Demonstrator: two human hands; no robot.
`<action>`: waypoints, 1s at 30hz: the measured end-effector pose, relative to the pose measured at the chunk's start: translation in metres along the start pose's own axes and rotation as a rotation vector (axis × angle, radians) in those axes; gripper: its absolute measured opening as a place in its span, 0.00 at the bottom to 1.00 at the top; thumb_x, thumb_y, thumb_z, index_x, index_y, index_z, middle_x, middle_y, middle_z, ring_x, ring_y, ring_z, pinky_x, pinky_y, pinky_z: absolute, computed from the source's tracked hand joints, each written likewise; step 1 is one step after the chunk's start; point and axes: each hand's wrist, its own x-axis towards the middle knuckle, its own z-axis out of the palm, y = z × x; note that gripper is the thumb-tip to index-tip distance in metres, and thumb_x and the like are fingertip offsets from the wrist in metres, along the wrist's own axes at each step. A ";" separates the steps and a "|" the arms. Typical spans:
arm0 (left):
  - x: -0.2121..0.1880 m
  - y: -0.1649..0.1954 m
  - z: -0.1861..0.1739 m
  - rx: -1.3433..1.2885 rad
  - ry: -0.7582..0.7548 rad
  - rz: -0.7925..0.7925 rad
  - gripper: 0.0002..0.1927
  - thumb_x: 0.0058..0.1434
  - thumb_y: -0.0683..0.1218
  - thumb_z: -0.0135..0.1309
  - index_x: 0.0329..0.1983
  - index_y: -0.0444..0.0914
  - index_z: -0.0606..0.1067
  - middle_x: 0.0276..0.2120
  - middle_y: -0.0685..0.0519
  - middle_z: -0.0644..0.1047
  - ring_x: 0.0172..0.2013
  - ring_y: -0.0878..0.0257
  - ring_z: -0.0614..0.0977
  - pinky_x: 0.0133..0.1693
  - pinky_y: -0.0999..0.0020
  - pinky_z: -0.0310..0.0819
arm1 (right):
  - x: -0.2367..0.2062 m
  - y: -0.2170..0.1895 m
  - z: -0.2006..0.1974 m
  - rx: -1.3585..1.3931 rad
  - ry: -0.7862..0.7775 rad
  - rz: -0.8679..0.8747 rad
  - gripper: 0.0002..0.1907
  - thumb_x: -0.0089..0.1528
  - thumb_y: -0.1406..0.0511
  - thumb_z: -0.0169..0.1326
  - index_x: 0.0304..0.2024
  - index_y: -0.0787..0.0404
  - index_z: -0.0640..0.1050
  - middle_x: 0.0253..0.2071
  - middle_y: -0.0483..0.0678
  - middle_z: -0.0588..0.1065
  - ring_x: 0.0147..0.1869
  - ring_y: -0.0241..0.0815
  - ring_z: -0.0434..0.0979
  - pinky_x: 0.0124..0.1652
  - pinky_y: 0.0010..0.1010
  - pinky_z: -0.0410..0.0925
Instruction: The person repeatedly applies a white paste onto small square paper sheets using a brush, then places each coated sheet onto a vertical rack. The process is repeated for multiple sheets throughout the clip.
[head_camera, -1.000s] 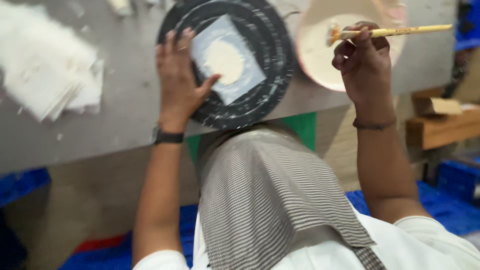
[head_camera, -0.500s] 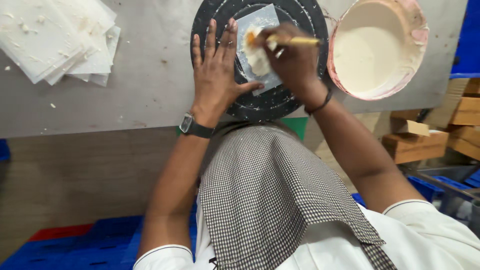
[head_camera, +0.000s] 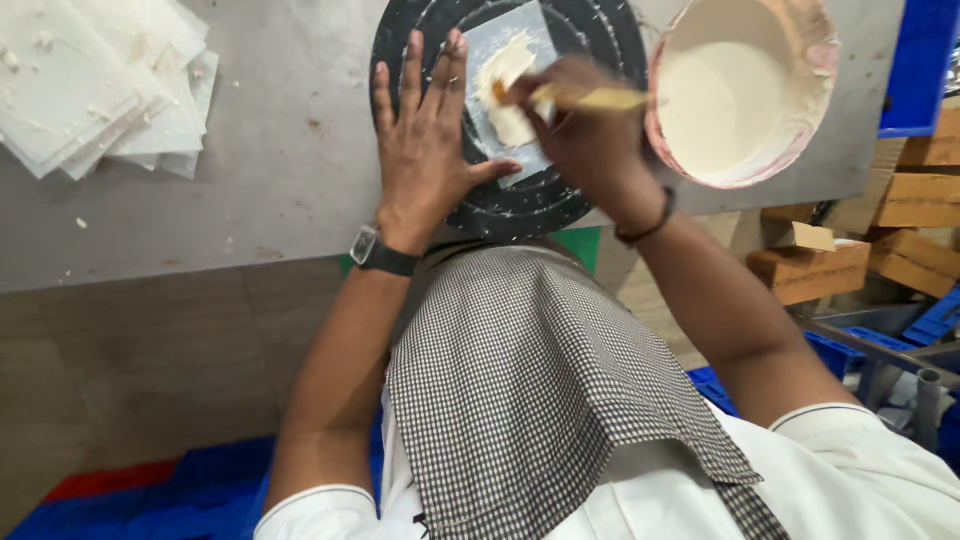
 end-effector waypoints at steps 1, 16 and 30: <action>0.000 0.000 0.000 0.010 0.008 0.015 0.72 0.44 0.78 0.66 0.80 0.35 0.48 0.78 0.53 0.55 0.77 0.51 0.45 0.73 0.41 0.28 | -0.004 0.003 0.001 0.071 0.070 0.050 0.05 0.65 0.71 0.66 0.41 0.59 0.83 0.38 0.47 0.80 0.34 0.41 0.80 0.34 0.31 0.71; 0.000 -0.003 -0.003 0.032 -0.013 0.004 0.72 0.44 0.79 0.64 0.80 0.37 0.49 0.78 0.54 0.55 0.77 0.51 0.45 0.73 0.42 0.27 | -0.015 -0.010 -0.008 0.221 0.035 0.119 0.03 0.67 0.71 0.63 0.42 0.63 0.80 0.38 0.47 0.80 0.38 0.39 0.82 0.35 0.28 0.73; -0.003 -0.004 -0.007 0.128 0.039 0.045 0.71 0.46 0.81 0.63 0.80 0.37 0.50 0.78 0.53 0.56 0.77 0.50 0.49 0.73 0.41 0.36 | -0.024 -0.007 -0.040 0.282 0.189 0.176 0.07 0.71 0.72 0.68 0.48 0.66 0.82 0.41 0.48 0.79 0.35 0.29 0.75 0.34 0.21 0.65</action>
